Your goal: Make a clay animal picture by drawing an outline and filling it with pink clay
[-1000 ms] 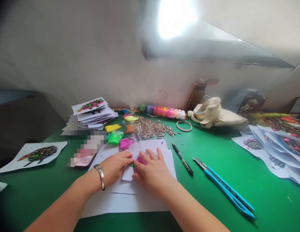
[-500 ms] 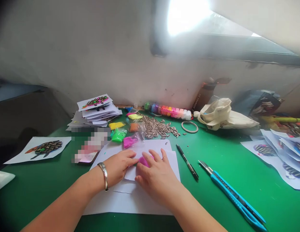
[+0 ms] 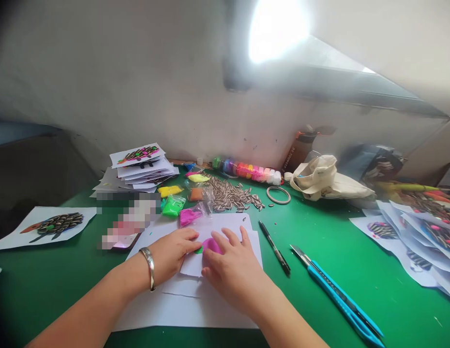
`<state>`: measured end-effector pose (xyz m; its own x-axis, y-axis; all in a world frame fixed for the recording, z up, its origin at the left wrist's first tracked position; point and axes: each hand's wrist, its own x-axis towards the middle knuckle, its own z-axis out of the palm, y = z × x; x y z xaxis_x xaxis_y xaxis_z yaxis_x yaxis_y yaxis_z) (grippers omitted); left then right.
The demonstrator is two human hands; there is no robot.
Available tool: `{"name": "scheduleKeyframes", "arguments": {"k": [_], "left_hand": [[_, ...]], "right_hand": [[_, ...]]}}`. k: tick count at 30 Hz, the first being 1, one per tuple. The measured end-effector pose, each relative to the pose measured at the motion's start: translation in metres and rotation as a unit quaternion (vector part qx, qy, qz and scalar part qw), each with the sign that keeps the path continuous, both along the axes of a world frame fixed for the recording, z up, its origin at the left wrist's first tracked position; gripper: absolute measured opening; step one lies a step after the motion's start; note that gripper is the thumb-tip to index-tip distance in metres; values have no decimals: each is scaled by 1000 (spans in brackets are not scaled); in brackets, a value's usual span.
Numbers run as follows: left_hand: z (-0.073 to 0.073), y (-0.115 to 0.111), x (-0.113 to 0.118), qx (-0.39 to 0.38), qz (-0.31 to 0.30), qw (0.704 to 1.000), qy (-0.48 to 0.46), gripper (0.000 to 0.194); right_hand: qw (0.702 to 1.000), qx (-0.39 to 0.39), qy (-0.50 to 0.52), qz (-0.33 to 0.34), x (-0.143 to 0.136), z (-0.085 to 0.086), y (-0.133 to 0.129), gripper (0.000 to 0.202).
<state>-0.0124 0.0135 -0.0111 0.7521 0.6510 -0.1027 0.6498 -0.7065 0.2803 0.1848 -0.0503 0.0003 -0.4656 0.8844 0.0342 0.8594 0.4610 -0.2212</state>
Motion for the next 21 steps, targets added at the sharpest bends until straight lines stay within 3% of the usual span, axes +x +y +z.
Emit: {"name": "scheduleKeyframes", "arguments": {"k": [5, 21], "left_hand": [[-4, 0, 0, 9, -5, 1000, 3, 33], [5, 3, -6, 1, 17, 1000, 24, 30]], "right_hand": [[1000, 10, -9, 14, -2, -5, 0, 36], [1000, 10, 4, 2, -6, -3, 0, 39]]}}
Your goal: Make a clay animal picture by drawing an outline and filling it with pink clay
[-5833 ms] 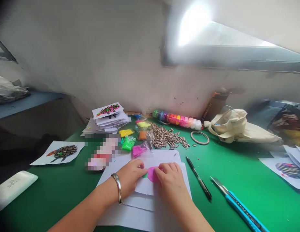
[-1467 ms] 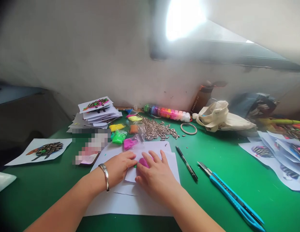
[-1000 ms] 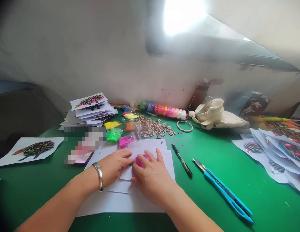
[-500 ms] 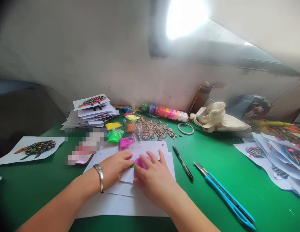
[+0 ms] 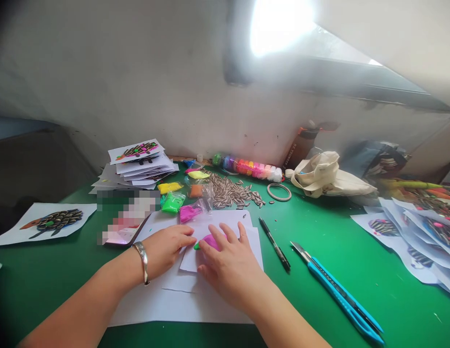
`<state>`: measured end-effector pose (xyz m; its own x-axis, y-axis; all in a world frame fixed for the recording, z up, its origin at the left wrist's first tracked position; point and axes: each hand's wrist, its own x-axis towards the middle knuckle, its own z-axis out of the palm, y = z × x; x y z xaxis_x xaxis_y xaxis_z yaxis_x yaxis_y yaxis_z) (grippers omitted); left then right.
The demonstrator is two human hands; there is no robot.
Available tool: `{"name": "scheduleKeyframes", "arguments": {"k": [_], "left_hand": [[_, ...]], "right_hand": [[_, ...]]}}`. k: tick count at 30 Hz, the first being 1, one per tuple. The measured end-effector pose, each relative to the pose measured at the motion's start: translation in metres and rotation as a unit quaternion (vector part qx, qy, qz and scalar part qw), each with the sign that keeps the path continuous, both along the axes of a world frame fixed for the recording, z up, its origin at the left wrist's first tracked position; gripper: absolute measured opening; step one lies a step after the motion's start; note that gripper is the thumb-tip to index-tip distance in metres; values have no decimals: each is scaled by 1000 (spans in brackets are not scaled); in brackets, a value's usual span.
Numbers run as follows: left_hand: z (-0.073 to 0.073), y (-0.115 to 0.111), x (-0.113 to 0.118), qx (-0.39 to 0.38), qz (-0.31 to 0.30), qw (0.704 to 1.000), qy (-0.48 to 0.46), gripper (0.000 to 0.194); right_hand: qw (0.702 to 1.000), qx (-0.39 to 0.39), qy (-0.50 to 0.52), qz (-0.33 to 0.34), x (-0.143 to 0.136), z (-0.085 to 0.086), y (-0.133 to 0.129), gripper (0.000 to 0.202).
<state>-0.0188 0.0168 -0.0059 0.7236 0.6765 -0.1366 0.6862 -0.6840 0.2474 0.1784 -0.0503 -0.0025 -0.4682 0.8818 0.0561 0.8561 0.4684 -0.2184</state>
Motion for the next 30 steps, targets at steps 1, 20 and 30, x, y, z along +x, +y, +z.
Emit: {"name": "scheduleKeyframes", "arguments": {"k": [1, 20, 30], "left_hand": [[1, 0, 0, -1, 0, 1000, 0, 30], [2, -1, -1, -2, -4, 1000, 8, 22], [2, -1, -2, -8, 0, 1000, 4, 18]], "right_hand": [[1000, 0, 0, -2, -1, 0, 0, 39], [1000, -18, 15, -2, -9, -5, 1, 48], [1000, -19, 10, 17, -11, -2, -1, 44]]}}
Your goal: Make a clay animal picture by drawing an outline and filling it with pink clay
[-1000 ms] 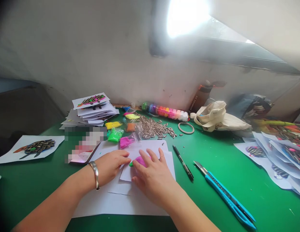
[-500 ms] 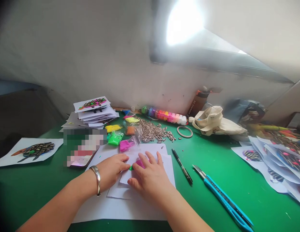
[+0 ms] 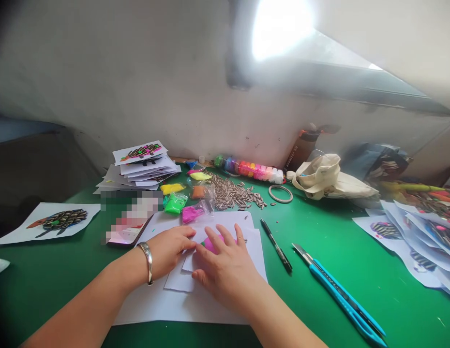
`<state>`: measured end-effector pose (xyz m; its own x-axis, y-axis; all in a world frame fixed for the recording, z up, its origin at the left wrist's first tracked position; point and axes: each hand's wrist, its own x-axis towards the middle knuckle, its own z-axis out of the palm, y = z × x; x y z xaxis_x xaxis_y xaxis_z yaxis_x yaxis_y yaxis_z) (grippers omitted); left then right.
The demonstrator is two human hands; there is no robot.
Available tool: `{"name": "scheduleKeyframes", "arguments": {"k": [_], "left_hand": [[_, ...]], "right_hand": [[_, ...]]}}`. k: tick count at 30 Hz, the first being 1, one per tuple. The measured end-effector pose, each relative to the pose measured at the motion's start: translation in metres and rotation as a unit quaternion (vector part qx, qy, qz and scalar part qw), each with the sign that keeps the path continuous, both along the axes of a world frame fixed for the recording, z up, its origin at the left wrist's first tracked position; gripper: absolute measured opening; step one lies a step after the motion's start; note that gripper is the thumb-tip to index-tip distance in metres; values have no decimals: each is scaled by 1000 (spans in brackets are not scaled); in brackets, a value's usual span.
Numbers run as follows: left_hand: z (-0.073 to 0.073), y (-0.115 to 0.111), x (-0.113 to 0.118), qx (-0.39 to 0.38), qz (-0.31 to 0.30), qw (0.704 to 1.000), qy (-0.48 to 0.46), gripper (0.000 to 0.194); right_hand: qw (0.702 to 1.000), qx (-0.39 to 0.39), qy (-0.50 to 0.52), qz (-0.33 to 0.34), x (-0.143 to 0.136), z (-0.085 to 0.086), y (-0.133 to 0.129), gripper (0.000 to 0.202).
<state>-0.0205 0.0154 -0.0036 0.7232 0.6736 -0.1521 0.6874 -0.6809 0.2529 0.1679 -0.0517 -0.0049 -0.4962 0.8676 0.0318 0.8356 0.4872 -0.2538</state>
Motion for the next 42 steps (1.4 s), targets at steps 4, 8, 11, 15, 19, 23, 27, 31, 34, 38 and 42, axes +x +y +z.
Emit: {"name": "scheduleKeyframes", "arguments": {"k": [4, 8, 11, 15, 19, 23, 27, 31, 34, 38, 42], "left_hand": [[-1, 0, -1, 6, -2, 1000, -1, 19], [-4, 1, -1, 13, -5, 1000, -9, 21], [-4, 2, -1, 14, -5, 1000, -10, 23], [0, 1, 2, 10, -5, 1000, 8, 32], [2, -2, 5, 5, -14, 999, 31, 33], [-1, -4, 8, 17, -16, 999, 45, 30], [0, -5, 8, 13, -14, 999, 42, 29], [4, -3, 6, -2, -12, 999, 37, 29], [4, -3, 5, -2, -13, 999, 42, 30], [0, -5, 6, 22, -17, 999, 39, 29], [-2, -9, 5, 29, -17, 999, 21, 27]], "right_hand": [[1000, -7, -5, 12, 1, 0, -1, 40], [1000, 7, 6, -14, 9, 2, 2, 42], [1000, 8, -1, -19, 14, 3, 4, 44], [1000, -10, -10, -2, 15, 2, 4, 44], [1000, -9, 1, -20, 16, 1, 4, 47], [1000, -15, -5, -16, 16, -1, 5, 48], [1000, -15, -4, -22, 14, -5, 8, 53], [1000, -5, -11, -21, 13, -8, 9, 51], [1000, -5, -16, -20, 14, -9, 10, 53], [1000, -2, -18, -8, 15, -11, 10, 55], [1000, 13, -17, -4, 14, -12, 10, 53]]}}
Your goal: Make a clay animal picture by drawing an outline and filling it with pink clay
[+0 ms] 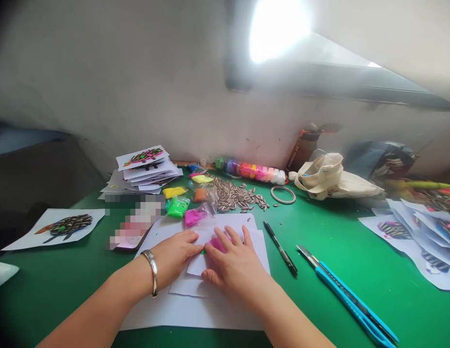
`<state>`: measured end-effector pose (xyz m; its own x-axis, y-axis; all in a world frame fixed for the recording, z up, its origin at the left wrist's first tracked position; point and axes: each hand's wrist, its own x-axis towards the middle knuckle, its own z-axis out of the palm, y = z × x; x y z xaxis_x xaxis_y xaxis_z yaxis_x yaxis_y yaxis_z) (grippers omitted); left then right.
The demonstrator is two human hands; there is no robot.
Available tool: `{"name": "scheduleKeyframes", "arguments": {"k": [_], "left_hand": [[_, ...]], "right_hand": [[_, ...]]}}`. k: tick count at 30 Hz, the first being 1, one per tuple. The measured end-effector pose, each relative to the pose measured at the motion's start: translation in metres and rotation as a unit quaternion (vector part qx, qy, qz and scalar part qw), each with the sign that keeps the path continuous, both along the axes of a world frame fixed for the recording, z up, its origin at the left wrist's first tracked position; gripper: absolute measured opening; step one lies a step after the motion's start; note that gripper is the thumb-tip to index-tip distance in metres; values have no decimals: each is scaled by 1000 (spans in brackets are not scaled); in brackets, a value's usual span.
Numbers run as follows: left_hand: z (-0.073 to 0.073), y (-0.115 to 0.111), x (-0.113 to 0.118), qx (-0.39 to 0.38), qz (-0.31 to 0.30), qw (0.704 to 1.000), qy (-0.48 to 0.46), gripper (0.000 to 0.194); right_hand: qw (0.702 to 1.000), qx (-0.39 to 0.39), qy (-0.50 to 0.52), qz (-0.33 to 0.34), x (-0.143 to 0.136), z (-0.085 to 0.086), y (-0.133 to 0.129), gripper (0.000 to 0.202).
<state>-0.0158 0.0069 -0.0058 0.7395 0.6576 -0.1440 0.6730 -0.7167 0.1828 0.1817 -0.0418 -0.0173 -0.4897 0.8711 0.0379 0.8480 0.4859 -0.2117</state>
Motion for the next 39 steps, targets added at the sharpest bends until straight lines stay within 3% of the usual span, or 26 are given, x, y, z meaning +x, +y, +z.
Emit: {"name": "scheduleKeyframes", "arguments": {"k": [7, 24, 28, 32, 39], "left_hand": [[-4, -2, -4, 11, 5, 1000, 6, 22], [8, 6, -4, -17, 1, 1000, 15, 26], [9, 7, -4, -23, 6, 1000, 17, 27], [11, 6, -3, -29, 9, 999, 13, 29], [13, -1, 1, -41, 12, 999, 1, 26]], "right_hand": [[1000, 3, 4, 3, -2, 1, -2, 49], [1000, 13, -14, -2, -12, 8, -4, 49], [1000, 1, -11, -11, -1, 12, -6, 55], [997, 20, -14, -68, 24, 14, -15, 56], [997, 50, -19, -55, 43, -10, -39, 54]]}}
